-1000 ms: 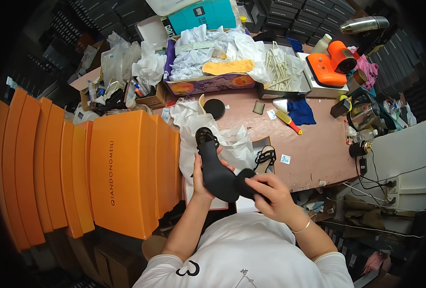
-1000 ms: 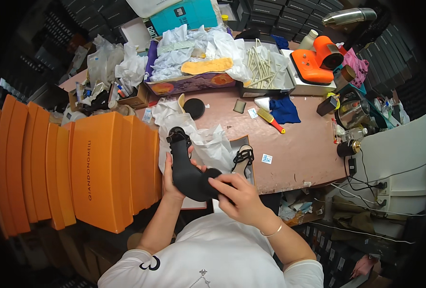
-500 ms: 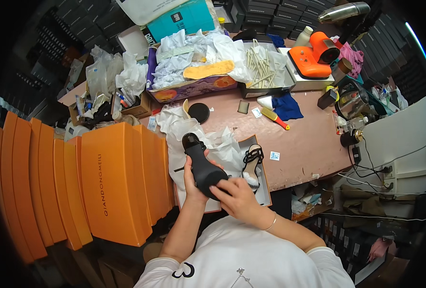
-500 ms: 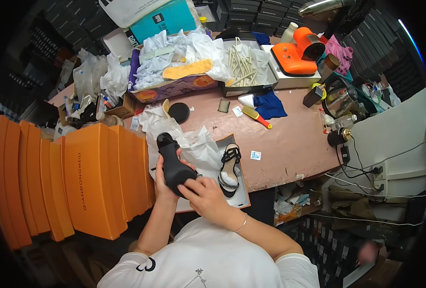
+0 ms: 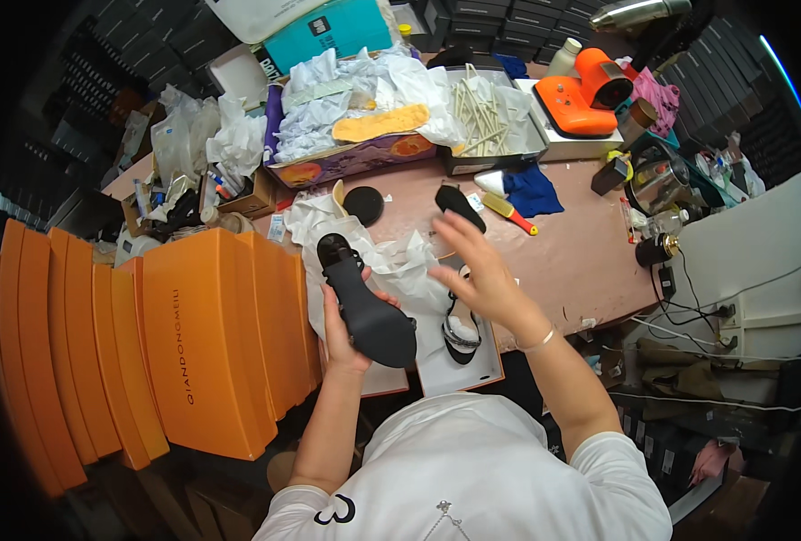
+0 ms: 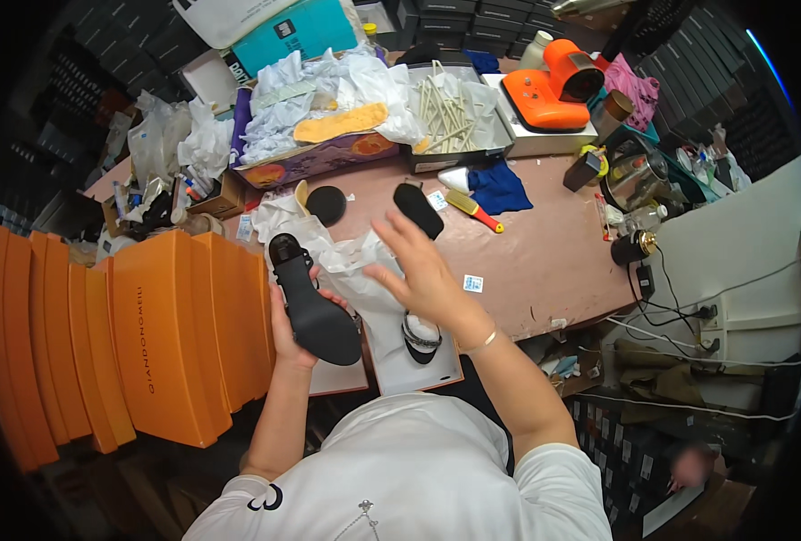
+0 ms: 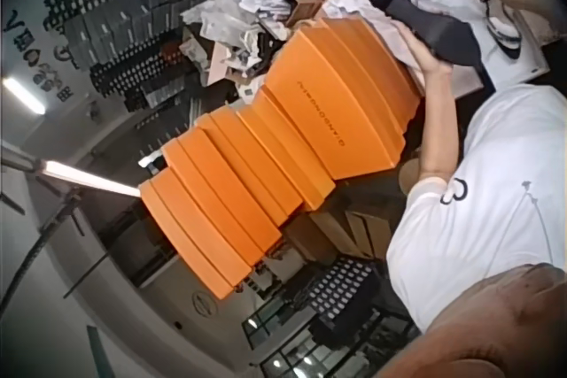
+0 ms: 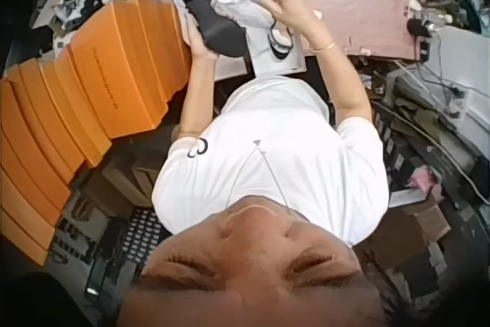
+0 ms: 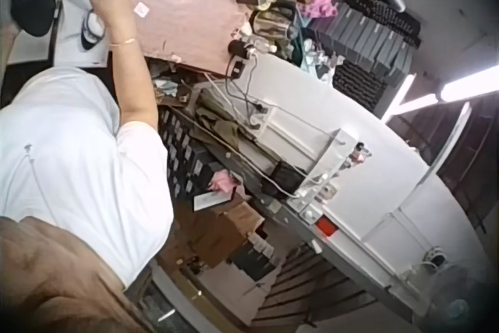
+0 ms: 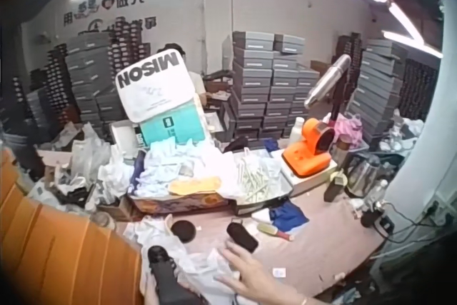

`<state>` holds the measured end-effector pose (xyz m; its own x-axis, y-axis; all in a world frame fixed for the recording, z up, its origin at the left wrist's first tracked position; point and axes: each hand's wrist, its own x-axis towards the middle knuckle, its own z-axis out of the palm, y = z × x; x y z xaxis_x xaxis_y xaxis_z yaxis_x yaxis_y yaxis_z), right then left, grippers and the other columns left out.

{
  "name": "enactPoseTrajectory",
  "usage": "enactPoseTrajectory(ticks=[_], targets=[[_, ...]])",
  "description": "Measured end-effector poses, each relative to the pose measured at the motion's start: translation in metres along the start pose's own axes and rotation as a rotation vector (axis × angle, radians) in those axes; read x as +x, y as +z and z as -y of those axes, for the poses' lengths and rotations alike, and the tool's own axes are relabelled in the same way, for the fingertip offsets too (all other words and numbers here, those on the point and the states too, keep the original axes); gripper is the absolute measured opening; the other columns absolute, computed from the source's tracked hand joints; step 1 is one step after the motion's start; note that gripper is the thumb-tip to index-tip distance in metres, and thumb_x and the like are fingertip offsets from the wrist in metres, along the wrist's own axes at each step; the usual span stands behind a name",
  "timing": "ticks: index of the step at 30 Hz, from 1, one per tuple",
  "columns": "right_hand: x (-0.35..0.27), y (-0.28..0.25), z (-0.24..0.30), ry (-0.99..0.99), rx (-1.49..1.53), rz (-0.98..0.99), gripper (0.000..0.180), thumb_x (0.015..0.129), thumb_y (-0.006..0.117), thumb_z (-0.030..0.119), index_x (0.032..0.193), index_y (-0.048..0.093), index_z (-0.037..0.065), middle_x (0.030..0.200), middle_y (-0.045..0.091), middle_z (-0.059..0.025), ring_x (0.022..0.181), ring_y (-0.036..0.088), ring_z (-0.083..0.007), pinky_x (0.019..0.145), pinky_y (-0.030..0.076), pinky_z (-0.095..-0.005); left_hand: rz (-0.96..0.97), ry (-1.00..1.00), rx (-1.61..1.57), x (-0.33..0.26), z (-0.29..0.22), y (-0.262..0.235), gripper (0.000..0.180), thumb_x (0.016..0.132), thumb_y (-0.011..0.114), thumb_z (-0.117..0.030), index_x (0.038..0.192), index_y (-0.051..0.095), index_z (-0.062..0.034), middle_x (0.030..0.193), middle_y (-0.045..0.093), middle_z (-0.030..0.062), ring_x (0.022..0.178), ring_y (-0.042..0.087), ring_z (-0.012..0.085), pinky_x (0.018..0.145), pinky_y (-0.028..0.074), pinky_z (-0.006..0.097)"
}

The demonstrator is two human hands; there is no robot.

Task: Packing finished shoes into shoeboxes and organizing them for shipping.

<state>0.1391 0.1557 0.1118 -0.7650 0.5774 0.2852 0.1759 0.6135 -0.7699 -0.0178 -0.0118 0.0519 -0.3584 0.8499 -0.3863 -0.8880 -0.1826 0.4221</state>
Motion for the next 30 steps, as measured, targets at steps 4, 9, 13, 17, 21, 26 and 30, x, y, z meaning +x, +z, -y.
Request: enactPoseTrajectory(ticks=[4,9,13,17,21,26,30], targets=[[-0.042,0.032,0.052,0.038,0.137,0.371,0.095,0.073,0.080,0.037,0.147,0.027,0.008,0.145,0.030,-0.0287,0.136,0.028,-0.0437,0.108,0.031,-0.0464,-0.098,0.109,0.287,-0.004,0.001,0.018,0.071,0.096,0.025,-0.064,0.134,0.040,-0.0059,0.111,0.060,0.0105,0.105,0.057,0.0201,0.096,0.043,0.036],[-0.062,0.055,0.027,0.445,0.894,0.141,0.087,0.075,0.063,0.000,0.149,0.018,0.009,0.139,0.036,-0.0126,0.122,0.044,-0.0217,0.101,0.040,-0.0349,0.029,0.099,0.657,-0.019,0.001,0.007,0.056,0.101,0.037,-0.046,0.134,0.045,-0.0016,0.120,0.058,0.0098,0.114,0.052,0.0193,0.102,0.035,0.036],[-0.084,0.053,0.025,0.745,1.652,0.177,0.093,0.076,0.070,0.010,0.149,0.014,0.012,0.133,0.046,-0.0139,0.117,0.054,-0.0330,0.097,0.048,-0.0478,0.063,0.115,0.618,-0.028,0.016,-0.002,0.051,0.101,0.039,-0.040,0.127,0.051,0.0024,0.111,0.062,0.0101,0.111,0.056,0.0188,0.098,0.041,0.036],[-0.105,0.076,0.028,0.818,1.826,0.141,0.084,0.080,0.064,0.013,0.150,0.016,0.015,0.135,0.045,-0.0119,0.121,0.052,-0.0273,0.097,0.049,-0.0480,0.132,-0.055,0.246,-0.022,0.036,-0.005,0.050,0.101,0.037,-0.040,0.124,0.052,0.0015,0.115,0.060,0.0107,0.106,0.059,0.0201,0.089,0.051,0.037],[-0.107,0.071,0.035,0.816,1.790,0.165,0.081,0.082,0.063,0.013,0.150,0.018,0.015,0.138,0.043,-0.0093,0.124,0.050,-0.0247,0.102,0.045,-0.0457,0.097,-0.071,0.068,-0.030,0.034,0.012,0.053,0.101,0.035,-0.045,0.125,0.050,0.0000,0.110,0.061,0.0125,0.097,0.063,0.0206,0.084,0.053,0.035],[-0.111,0.069,0.038,0.839,1.676,0.193,0.083,0.087,0.058,0.011,0.153,0.008,0.017,0.143,0.038,-0.0093,0.125,0.047,-0.0206,0.107,0.036,-0.0435,0.158,-0.078,0.141,-0.027,0.035,-0.005,0.055,0.100,0.034,-0.048,0.127,0.047,-0.0021,0.118,0.059,0.0141,0.100,0.062,0.0213,0.087,0.053,0.036],[-0.111,0.060,0.033,0.871,1.568,0.263,0.084,0.090,0.060,0.017,0.153,0.004,0.018,0.147,0.036,-0.0102,0.128,0.045,-0.0219,0.104,0.039,-0.0429,0.074,-0.005,0.262,-0.023,0.027,-0.010,0.056,0.100,0.035,-0.049,0.115,0.055,0.0011,0.109,0.063,0.0166,0.092,0.064,0.0217,0.080,0.055,0.035]])
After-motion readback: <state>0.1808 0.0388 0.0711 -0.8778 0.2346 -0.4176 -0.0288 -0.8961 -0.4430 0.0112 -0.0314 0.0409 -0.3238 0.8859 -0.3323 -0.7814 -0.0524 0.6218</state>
